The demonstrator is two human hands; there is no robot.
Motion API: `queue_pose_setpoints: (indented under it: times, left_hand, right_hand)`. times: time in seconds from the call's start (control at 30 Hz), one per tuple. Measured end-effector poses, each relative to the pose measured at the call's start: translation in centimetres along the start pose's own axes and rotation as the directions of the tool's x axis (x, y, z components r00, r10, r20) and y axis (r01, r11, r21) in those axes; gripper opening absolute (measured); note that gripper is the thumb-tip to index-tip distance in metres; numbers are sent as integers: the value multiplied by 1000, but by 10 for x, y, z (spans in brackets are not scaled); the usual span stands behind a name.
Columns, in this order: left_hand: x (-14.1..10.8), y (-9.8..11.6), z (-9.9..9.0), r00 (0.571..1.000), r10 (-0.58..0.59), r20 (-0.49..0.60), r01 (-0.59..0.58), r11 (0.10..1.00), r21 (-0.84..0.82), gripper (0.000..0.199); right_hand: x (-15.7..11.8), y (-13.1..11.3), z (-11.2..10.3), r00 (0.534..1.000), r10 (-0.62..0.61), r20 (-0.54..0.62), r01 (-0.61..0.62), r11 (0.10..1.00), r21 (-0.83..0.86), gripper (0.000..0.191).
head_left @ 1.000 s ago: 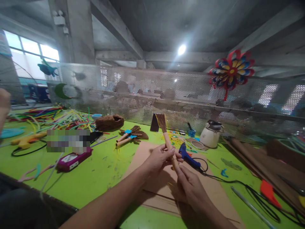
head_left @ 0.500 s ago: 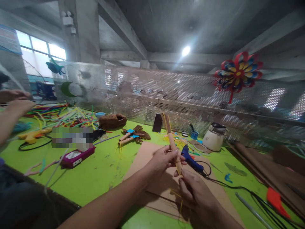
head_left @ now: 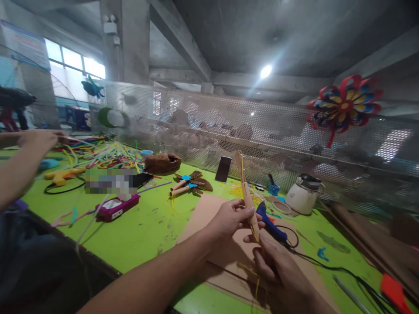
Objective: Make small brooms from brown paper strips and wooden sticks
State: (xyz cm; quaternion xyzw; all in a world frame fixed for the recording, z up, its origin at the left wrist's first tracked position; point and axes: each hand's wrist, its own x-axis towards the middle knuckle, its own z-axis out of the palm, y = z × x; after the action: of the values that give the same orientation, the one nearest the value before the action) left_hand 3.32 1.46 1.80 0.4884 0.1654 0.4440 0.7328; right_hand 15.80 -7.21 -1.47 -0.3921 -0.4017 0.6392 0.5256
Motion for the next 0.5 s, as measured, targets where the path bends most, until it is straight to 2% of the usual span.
queue_pose_setpoints:
  times: [0.13,0.3,0.37,0.5]
  left_hand:
    - [2,-1,-1,997,16,-70,-14,1000,19,41]
    - [4,0,-3,993,-8,-122,12,999,35,44]
    - [5,-1,-3,992,1,-128,4,999,42,44]
    - [4,-2,-2,990,24,-142,-15,998,67,44]
  right_hand:
    - [2,0,4,995,-14,-97,5,995,-97,47]
    - [13,20,-1,983,-116,-145,76,965,-252,41]
    - [14,28,-2,981,-136,-142,99,966,-239,40]
    - [11,35,3,988,-82,-132,74,995,-64,39]
